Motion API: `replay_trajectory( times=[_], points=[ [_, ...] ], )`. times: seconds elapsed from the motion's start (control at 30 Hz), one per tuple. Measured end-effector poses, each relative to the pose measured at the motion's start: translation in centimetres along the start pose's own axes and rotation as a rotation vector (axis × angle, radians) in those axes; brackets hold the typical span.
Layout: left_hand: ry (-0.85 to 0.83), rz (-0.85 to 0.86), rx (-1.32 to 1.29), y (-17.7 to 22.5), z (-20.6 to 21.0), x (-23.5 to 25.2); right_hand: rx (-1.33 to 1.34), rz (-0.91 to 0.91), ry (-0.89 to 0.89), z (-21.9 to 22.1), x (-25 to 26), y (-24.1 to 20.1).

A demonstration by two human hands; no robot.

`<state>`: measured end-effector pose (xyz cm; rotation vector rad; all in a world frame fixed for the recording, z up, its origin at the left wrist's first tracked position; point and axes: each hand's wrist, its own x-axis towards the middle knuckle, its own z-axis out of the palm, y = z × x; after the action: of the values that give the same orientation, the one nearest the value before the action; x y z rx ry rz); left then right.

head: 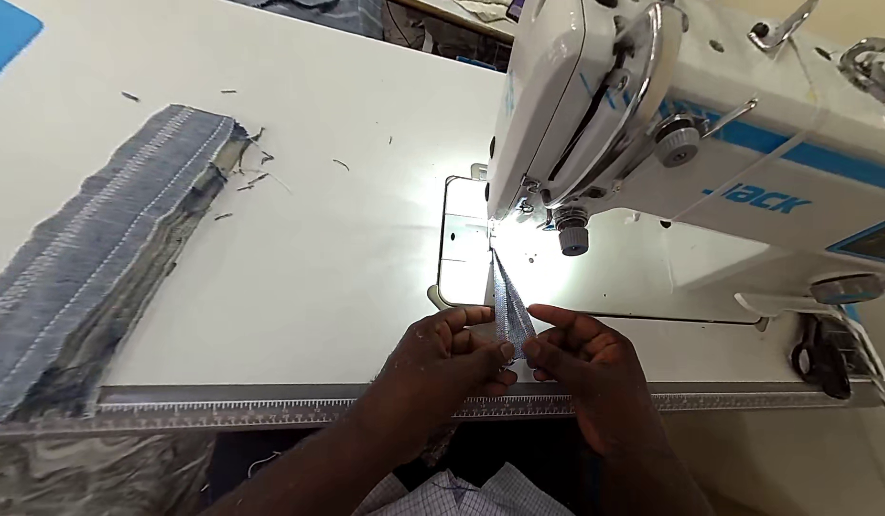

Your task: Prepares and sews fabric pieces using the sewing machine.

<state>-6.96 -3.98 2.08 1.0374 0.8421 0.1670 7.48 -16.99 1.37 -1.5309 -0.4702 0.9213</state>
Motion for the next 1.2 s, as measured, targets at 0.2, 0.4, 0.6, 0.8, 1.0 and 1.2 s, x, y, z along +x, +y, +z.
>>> replay_trajectory(
  times=[0.2,0.4,0.6,0.8,1.0,1.2],
  points=[
    [-0.052,-0.011,-0.018,-0.5,0.6,-0.5,-0.580,-0.335,0.103,0.9,-0.9,-0.2],
    [-0.054,0.019,-0.027,-1.1,0.5,-0.5,-0.962,-0.597,0.100,1.8,-1.6,0.1],
    [-0.097,0.100,-0.099,-1.4,0.0,-0.7,-0.799,-0.552,-0.004,1.2,-1.4,0.6],
    [-0.234,-0.030,-0.011,-1.1,-0.8,-1.0,-0.970,-0.986,0.026,0.0,1.4,1.8],
    [-0.193,0.583,1.236,-5.7,-3.0,-4.5,-0.936,-1.059,0.074,-0.1,2.0,2.9],
    [0.151,1.164,1.213,-1.9,-2.9,-0.8,-0.797,-1.019,0.145,0.7,1.8,2.9]
  ],
)
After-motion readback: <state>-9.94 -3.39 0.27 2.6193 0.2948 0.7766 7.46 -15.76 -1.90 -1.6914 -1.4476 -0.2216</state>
